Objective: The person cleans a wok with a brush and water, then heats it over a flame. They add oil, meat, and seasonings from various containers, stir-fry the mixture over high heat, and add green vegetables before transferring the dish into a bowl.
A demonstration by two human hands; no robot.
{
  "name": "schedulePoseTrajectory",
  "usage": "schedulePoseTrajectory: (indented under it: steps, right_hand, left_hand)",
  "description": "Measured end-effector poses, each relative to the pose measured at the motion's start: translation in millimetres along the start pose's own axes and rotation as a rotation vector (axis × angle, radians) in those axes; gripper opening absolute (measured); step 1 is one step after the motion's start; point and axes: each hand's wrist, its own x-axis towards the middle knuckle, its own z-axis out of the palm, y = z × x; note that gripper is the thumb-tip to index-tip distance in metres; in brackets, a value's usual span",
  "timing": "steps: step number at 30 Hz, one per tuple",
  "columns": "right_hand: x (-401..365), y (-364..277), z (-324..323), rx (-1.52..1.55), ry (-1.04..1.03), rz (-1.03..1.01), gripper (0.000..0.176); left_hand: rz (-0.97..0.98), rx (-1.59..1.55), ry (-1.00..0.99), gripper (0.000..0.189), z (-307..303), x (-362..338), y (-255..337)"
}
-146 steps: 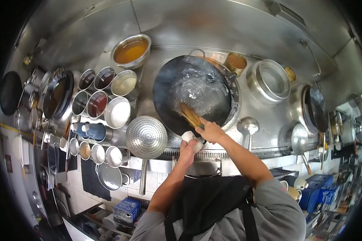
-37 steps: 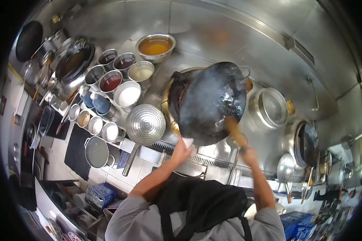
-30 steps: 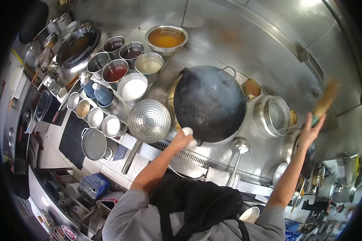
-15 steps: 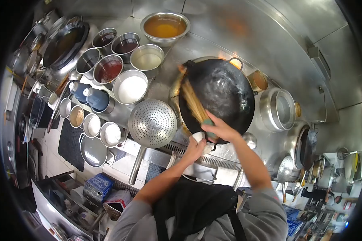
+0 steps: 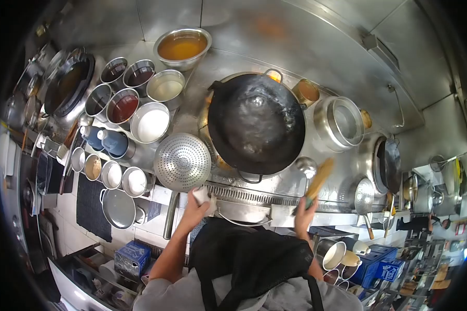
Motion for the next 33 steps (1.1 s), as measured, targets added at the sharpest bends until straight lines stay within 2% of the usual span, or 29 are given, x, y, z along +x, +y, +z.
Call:
schedulePoseTrajectory:
  steps: [1,3,4,5,6,7,9,10,11,12,13,14,15,17,18,19,21,22,25,27,28,29,30,31,32,33]
  right_hand:
    - [-24.6,20.3,-0.8,-0.015,-0.105,0.097,0.067]
    - [-53.1,-50.4,-16.0,-0.072,-0.276,0.385,0.065]
    - [-58.1,-14.8,-9.7,-0.212,-0.342,0.345,0.059]
    - [-59.9,34.0,0.4,-0.257,-0.310,0.096,0.050]
    - [-43.1,68.4,-0.1,-0.452,-0.405,-0.097,0.046]
    - [-26.4,85.5,-4.1,-0.648,-0.501,-0.290,0.042]
    - [-5.3,68.0,-18.9,-0.502,-0.099,-0.131,0.045]
    - [6.5,70.4,-24.6,-0.572,-0.129,-0.086,0.051]
    - [14.4,75.8,-29.7,-0.642,-0.163,-0.040,0.058]
    - [17.5,82.2,-31.1,-0.631,-0.168,-0.027,0.058]
    - [22.2,88.8,-31.0,-0.689,-0.271,-0.077,0.062]
    - [31.3,94.5,-32.0,-0.747,-0.375,-0.138,0.066]
    - [40.0,96.7,-33.0,-0.739,-0.383,-0.142,0.066]
    - [50.8,96.6,-29.3,-0.678,-0.433,-0.066,0.073]
    - [53.3,96.7,-31.8,-0.598,-0.333,-0.083,0.068]
    - [56.3,90.5,-40.5,-0.582,-0.343,-0.094,0.068]
    - [61.0,79.9,-59.6,-0.389,-0.385,0.008,0.063]
    - [52.7,86.1,-66.3,-0.364,-0.343,-0.070,0.056]
    - [26.7,118.7,-71.7,-0.278,-0.336,0.009,0.052]
    - [24.3,129.9,-70.3,-0.300,-0.358,0.012,0.051]
    - [26.6,129.8,-70.4,-0.258,-0.344,-0.033,0.050]
    - [31.3,128.7,-68.6,-0.217,-0.329,-0.077,0.049]
    - [43.4,90.6,-76.7,-0.213,-0.290,-0.101,0.046]
    - [67.7,64.0,-75.8,-0.156,-0.245,-0.218,0.045]
    - [97.3,36.1,-72.1,-0.094,-0.198,-0.333,0.044]
    - [130.9,-6.3,-73.8,-0.092,-0.219,-0.343,0.044]
  left_hand:
    - [-0.052,0.140,-0.016,0.078,-14.7,-13.1,1.2]
    - [-0.103,0.239,-0.070,0.084,-25.6,-21.2,3.0]
    - [-0.115,0.257,-0.120,0.085,-24.9,-21.1,4.5]
    - [-0.131,0.277,-0.175,0.086,-24.0,-22.8,5.2]
    - [-0.032,0.419,-0.123,0.080,-23.4,-15.5,-13.0]
    - [-0.003,0.600,-0.086,0.070,-16.8,-11.3,-2.9]
    - [0.116,0.770,0.154,0.066,-6.8,-8.7,-12.3]
    - [0.166,0.633,0.180,0.068,-16.2,4.7,-48.0]
    - [0.169,0.647,0.177,0.068,-12.3,4.9,-56.2]
    - [0.165,0.635,0.272,0.070,-9.8,0.4,-61.1]
    - [0.161,0.618,0.369,0.072,-5.0,-6.5,-60.9]
    - [0.162,0.625,0.374,0.072,2.2,-14.8,-62.0]
    - [0.148,0.617,0.440,0.074,10.0,-27.6,-61.0]
    - [0.126,0.607,0.575,0.078,17.4,-50.6,-57.4]
    - [0.114,0.622,0.592,0.079,16.7,-62.9,-63.2]
    - [0.115,0.629,0.612,0.079,14.8,-75.1,-73.0]
    - [0.106,0.565,0.647,0.074,10.2,-108.9,-97.3]
    - [0.038,0.572,0.630,0.072,5.4,-126.3,-111.7]
    - [-0.211,0.584,0.613,0.073,-2.3,-184.7,-151.6]
    - [-0.359,0.453,0.637,0.071,-27.0,-212.4,-224.9]
    - [-0.364,0.433,0.651,0.071,-22.0,-224.1,-227.9]
    - [-0.492,0.404,0.668,0.069,-18.5,-238.6,-230.4]
    - [-0.623,0.373,0.678,0.067,-13.6,-252.7,-231.4]
    - [-0.632,0.354,0.679,0.067,-9.0,-261.6,-232.0]
    - [-0.737,0.249,0.616,0.065,-6.3,-264.7,-229.6]
    - [-0.837,0.146,0.549,0.062,-6.2,-265.4,-229.9]
